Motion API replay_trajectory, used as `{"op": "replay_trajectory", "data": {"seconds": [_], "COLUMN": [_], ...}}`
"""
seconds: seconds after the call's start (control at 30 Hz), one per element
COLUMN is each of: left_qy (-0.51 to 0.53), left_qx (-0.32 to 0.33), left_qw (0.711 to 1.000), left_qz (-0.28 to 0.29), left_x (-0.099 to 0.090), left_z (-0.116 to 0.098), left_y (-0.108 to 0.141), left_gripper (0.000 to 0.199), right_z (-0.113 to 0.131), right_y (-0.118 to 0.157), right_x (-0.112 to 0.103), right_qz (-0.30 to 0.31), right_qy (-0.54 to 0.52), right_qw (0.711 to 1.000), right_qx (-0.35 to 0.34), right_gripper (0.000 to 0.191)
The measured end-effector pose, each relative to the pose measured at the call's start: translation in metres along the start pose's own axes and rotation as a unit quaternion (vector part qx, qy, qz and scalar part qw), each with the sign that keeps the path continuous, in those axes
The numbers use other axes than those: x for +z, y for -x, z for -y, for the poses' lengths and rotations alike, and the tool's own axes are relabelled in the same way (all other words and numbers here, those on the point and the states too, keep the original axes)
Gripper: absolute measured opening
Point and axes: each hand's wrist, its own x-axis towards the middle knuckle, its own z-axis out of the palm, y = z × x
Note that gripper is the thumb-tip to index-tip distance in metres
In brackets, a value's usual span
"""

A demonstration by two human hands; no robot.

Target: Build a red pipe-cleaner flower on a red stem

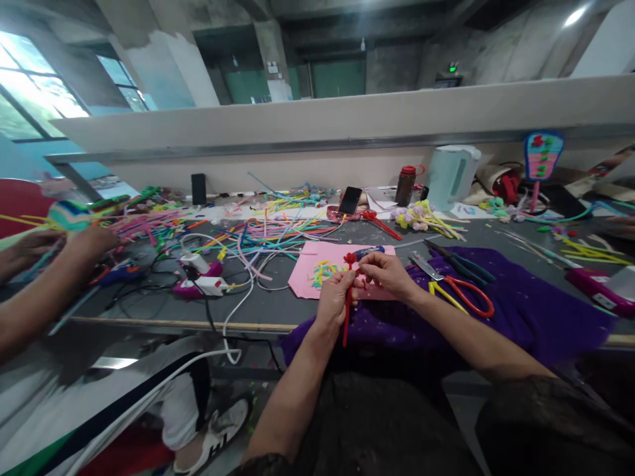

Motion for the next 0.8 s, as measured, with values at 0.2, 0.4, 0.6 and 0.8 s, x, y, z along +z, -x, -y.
{"op": "replay_trajectory", "data": {"seconds": [0.2, 0.4, 0.6, 0.8], "left_qy": [-0.011, 0.018, 0.034, 0.054], "left_qx": [0.023, 0.012, 0.004, 0.021], "left_qw": [1.0, 1.0, 0.999, 0.997], "left_qz": [0.011, -0.013, -0.039, -0.044], "left_x": [-0.001, -0.004, -0.006, -0.008], "left_z": [0.003, 0.003, 0.001, 0.001], "left_y": [0.0, -0.005, -0.004, -0.001], "left_gripper": [0.032, 0.027, 0.025, 0.026], "right_z": [-0.001, 0.004, 0.006, 0.0], "right_y": [0.0, 0.004, -0.001, 0.001], "right_x": [0.002, 0.003, -0.012, -0.021], "right_qz": [-0.002, 0.038, 0.01, -0.018], "right_qy": [0.031, 0.029, 0.061, 0.334], "right_qw": [0.999, 0.999, 0.998, 0.936], "right_qx": [-0.016, -0.007, 0.004, -0.114], "right_gripper": [0.018, 0.017, 0.021, 0.026]}}
